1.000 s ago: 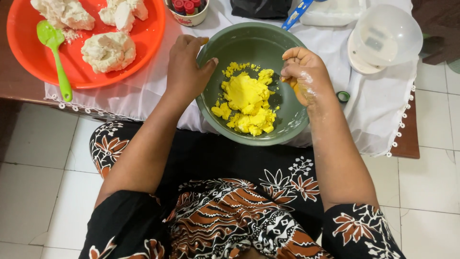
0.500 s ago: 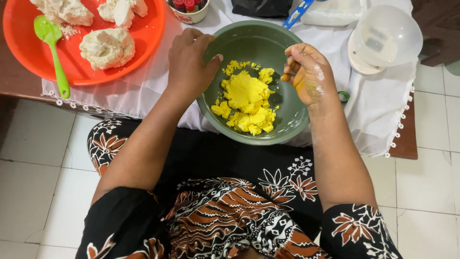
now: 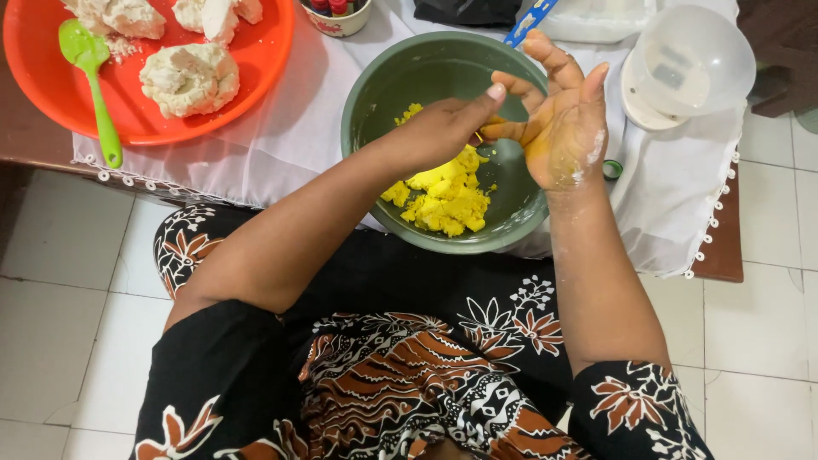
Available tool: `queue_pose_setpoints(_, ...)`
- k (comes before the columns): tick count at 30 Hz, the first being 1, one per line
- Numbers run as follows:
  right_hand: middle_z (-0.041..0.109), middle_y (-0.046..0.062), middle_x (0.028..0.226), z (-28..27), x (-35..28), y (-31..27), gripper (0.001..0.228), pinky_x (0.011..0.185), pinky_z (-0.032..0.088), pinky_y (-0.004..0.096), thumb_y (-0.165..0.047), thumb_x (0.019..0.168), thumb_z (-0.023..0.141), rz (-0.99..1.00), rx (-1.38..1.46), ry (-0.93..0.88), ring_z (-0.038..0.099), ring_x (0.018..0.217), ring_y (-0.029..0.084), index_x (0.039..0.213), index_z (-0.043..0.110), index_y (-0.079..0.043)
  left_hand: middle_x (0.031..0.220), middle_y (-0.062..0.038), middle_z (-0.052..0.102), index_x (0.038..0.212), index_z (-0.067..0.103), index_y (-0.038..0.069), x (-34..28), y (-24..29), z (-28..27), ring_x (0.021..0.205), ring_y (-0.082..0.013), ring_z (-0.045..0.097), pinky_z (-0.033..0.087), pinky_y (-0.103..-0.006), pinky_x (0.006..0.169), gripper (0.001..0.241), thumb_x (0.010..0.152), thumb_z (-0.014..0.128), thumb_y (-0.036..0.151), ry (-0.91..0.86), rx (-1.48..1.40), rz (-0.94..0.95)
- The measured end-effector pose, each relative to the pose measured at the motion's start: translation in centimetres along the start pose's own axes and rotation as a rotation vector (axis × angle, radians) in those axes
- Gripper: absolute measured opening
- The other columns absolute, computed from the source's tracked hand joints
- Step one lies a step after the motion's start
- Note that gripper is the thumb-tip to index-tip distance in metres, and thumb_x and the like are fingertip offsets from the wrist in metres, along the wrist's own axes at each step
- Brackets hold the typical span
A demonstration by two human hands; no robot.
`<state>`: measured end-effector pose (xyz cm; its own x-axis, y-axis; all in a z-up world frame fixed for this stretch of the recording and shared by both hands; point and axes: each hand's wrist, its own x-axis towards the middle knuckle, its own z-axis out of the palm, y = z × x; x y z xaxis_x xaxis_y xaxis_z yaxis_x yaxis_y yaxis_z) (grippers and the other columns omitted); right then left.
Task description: Kneading and mixing yellow dough in a bowl by hand
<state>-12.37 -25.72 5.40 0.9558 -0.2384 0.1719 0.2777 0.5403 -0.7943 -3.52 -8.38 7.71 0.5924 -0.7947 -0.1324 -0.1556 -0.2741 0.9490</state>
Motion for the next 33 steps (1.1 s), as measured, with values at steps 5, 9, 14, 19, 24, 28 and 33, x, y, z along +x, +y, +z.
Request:
queue_pose_setpoints(5, 0.054, 0.014, 0.144, -0.3, 0.1, 0.3, 0.092, 0.08, 0.068, 0.041, -0.069, 0.085, 0.053, -0.008, -0.062, 0.018, 0.063, 0.129, 0.023, 0.151, 0.044, -0.006, 0.087, -0.012, 0.075, 0.093, 0.075, -0.004, 0.0, -0.8, -0.3, 0.082, -0.0154, 0.066, 0.054, -0.0255, 0.082, 0.09, 0.082, 0.025, 0.07, 0.0, -0.165, -0.043)
queue_pose_setpoints(9, 0.047, 0.012, 0.15, -0.9, 0.5, 0.5, 0.093, 0.085, 0.067, 0.047, -0.074, 0.083, 0.051, -0.022, -0.153, 0.022, 0.058, 0.132, 0.024, 0.149, 0.045, -0.008, 0.088, -0.014, 0.078, 0.086, 0.077, -0.007, -0.2, -1.2, -1.3, 0.074, -0.0151, 0.068, 0.053, -0.0238, 0.074, 0.091, 0.084, 0.024, 0.067, -0.006, -0.168, -0.057)
queue_pose_setpoints(14, 0.043, 0.011, 0.154, -0.7, 0.5, 0.5, 0.095, 0.08, 0.067, 0.05, -0.073, 0.082, 0.052, 0.006, -0.111, 0.016, 0.06, 0.13, 0.026, 0.149, 0.045, -0.006, 0.073, -0.004, 0.069, 0.09, 0.076, 0.002, -0.5, -3.2, -1.3, 0.058, -0.0121, 0.059, 0.049, -0.0263, 0.055, 0.038, 0.09, 0.067, 0.039, 0.206, 0.225, 0.157)
queue_pose_setpoints(19, 0.039, 0.014, 0.159, -0.6, 0.1, 0.5, 0.102, 0.085, 0.066, 0.052, -0.076, 0.081, 0.053, -0.012, -0.135, -0.04, 0.057, 0.134, 0.03, 0.153, 0.041, -0.005, 0.067, -0.001, 0.067, 0.092, 0.081, 0.004, -0.1, -3.7, -0.6, 0.052, -0.0105, 0.051, 0.043, -0.0254, 0.05, 0.018, 0.086, 0.075, 0.019, 0.244, 0.229, 0.272)
queue_pose_setpoints(24, 0.027, 0.01, 0.166, 0.0, -1.0, 0.5, 0.097, 0.12, 0.045, 0.059, -0.083, 0.095, 0.055, -0.064, -0.193, -0.308, 0.039, 0.15, 0.03, 0.159, 0.033, -0.014, 0.061, -0.004, 0.068, 0.084, 0.079, 0.004, -0.6, -3.0, -0.4, 0.048, -0.0168, 0.055, 0.045, -0.0313, 0.049, 0.015, 0.082, 0.076, 0.018, 0.422, 0.389, 0.28)
queue_pose_setpoints(28, 0.023, 0.005, 0.167, 0.2, -1.1, 0.8, 0.088, 0.122, 0.039, 0.063, -0.079, 0.101, 0.055, -0.043, -0.193, -0.327, 0.031, 0.151, 0.038, 0.158, 0.036, -0.015, 0.064, -0.001, 0.069, 0.076, 0.077, 0.009, -0.2, -4.1, -0.2, 0.055, -0.0229, 0.06, 0.044, -0.0376, 0.063, 0.016, 0.085, 0.071, 0.02, 0.426, 0.509, 0.252)
queue_pose_setpoints(33, 0.045, 0.013, 0.151, 0.1, -0.7, 0.8, 0.084, 0.113, 0.04, 0.048, -0.074, 0.097, 0.046, -0.017, -0.374, -0.118, 0.044, 0.138, 0.032, 0.145, 0.047, -0.006, 0.061, -0.005, 0.067, 0.065, 0.072, 0.015, -0.1, -5.3, -0.5, 0.057, -0.0348, 0.057, 0.034, -0.0458, 0.075, 0.049, 0.102, 0.058, 0.042, 0.376, 1.034, 0.32)
